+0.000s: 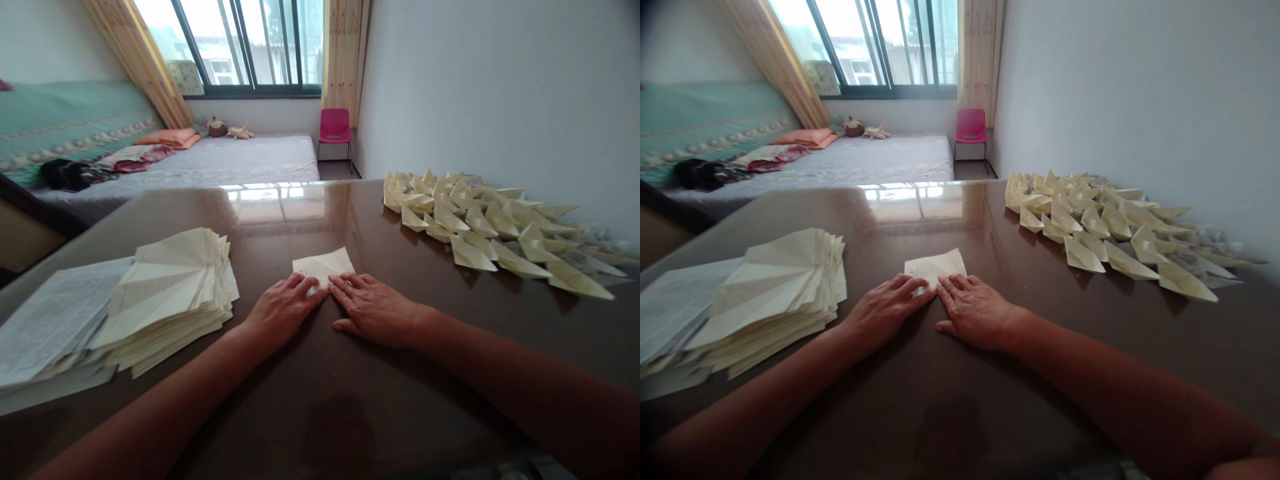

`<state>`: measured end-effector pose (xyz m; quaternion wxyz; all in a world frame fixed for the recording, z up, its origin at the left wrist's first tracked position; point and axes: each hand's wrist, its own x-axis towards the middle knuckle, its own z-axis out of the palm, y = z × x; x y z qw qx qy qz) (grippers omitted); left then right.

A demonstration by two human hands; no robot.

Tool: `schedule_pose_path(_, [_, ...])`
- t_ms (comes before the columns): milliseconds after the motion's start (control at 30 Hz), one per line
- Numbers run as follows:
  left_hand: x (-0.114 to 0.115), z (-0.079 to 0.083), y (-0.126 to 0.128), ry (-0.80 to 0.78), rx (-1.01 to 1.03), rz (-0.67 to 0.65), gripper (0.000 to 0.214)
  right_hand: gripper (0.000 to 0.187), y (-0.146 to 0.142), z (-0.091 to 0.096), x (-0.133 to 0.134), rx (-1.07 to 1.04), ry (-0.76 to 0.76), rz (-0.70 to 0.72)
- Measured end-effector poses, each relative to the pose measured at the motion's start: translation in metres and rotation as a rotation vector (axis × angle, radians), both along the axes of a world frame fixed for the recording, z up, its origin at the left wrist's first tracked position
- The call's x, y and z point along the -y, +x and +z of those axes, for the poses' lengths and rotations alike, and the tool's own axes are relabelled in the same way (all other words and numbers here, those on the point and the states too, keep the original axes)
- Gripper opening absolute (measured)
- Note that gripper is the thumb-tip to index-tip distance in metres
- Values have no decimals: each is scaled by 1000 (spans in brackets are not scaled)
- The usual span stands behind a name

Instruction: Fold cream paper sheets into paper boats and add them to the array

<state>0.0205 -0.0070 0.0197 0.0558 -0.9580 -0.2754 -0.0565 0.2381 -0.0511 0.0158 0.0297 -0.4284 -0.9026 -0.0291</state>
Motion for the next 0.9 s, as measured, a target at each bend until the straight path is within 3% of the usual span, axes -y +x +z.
schedule_pose_path(233, [3,4,-5,13,-7,-15,35,69,3,7,7,73,42,-61])
schedule_pose_path(433, [4,3,-9,34,11,24,32,25,1,29,9,221,-17,-205])
schedule_pose_path(600, [-5,-6,-9,110,34,83,29,21,5,27,-8,142,44,-236])
schedule_pose_path(900, [-8,-9,-8,186,-16,42,28,31,15,14,-23,51,131,-214])
